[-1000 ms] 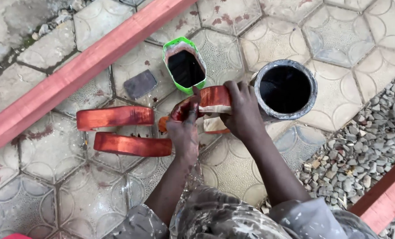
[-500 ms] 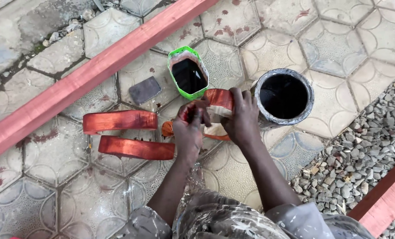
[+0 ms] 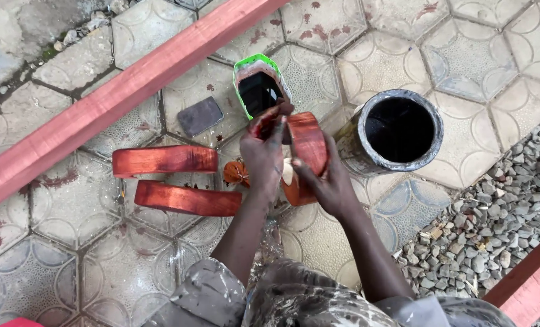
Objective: Applying wood stain to curved wooden furniture components using a cloth
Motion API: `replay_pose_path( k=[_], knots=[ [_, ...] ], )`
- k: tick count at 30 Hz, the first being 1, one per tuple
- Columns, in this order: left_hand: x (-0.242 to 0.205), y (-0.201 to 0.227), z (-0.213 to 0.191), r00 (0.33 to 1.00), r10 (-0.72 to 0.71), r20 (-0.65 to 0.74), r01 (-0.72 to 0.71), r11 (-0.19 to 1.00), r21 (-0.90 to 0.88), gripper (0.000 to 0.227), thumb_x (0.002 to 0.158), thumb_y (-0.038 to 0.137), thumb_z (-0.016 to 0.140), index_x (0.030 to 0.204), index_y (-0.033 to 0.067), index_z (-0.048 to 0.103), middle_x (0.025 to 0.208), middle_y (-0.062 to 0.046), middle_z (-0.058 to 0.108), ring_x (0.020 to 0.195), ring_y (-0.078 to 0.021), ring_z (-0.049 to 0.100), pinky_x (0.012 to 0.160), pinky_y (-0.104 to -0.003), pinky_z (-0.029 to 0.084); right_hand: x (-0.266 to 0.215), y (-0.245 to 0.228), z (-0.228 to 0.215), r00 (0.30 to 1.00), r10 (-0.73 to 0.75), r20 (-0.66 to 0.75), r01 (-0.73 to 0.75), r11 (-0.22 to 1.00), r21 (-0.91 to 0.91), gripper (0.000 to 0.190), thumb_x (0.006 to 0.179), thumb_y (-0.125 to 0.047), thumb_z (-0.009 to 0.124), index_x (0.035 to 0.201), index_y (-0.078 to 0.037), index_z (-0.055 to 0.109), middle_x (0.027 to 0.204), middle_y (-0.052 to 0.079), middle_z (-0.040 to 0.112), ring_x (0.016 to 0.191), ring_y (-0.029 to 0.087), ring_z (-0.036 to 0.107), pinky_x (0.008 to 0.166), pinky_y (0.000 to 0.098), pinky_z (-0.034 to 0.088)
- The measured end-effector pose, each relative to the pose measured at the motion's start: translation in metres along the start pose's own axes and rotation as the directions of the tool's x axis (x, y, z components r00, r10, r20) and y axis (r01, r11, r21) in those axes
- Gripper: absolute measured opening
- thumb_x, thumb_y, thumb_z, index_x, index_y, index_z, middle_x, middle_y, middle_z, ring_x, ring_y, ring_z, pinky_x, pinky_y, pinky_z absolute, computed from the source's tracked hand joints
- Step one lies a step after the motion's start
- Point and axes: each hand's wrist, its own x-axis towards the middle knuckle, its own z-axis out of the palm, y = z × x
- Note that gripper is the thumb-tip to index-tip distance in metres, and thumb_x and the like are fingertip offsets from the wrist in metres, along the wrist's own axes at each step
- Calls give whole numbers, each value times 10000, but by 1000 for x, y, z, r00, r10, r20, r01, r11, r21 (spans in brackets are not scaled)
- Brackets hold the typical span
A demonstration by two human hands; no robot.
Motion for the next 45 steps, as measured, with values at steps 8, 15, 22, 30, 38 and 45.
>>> replay_pose_path(
  k=[8,15,22,30,38,45],
  knots=[
    [-68,-37,4,929,-40,367,-23,986,167,147,869,31,784,923,168,781,991,-61,758,970,-216,756,868,-310,616,-2,30,5,909,154,-387,99,822,560,570,1035,-479,503,1409,-48,529,1395,251,547,1326,342,481,1214,528,271],
    [-82,-57,-13,845,161,510,-234,969,83,141,881,-46,719,940,80,746,953,-89,717,926,-261,730,866,-368,605,7,39,-11,867,317,-385,59,701,710,447,961,-478,605,1134,-68,642,1052,110,619,1005,205,621,1036,387,488],
    [-18,-16,43,924,230,305,-236,972,-19,158,887,-35,746,971,99,749,910,-46,681,871,-176,688,842,-338,591,8,32,-19,927,131,-351,47,889,455,486,1031,-458,542,1149,-10,691,1112,167,682,1128,248,621,1079,446,441],
    [-89,-47,1,791,285,541,-404,908,112,135,899,41,722,952,164,735,969,-66,688,1007,-304,717,894,-389,592,28,98,-27,912,185,-367,21,870,492,459,1056,-495,520,1073,-72,698,1041,119,665,959,184,617,954,360,531],
    [-64,-6,32,947,171,271,-146,983,-110,134,930,-72,664,1000,40,688,1020,-120,700,987,-221,709,914,-357,570,15,79,-10,925,197,-325,-6,863,506,347,1023,-443,583,1018,-115,695,928,43,654,931,166,622,894,349,539],
    [0,-15,31,973,-112,200,127,990,-65,141,927,-117,622,918,13,678,815,-132,754,553,-101,533,569,-256,455,8,68,-19,933,198,-302,0,836,549,357,1018,-455,607,939,-118,693,819,40,632,807,157,624,765,355,564]
  ],
)
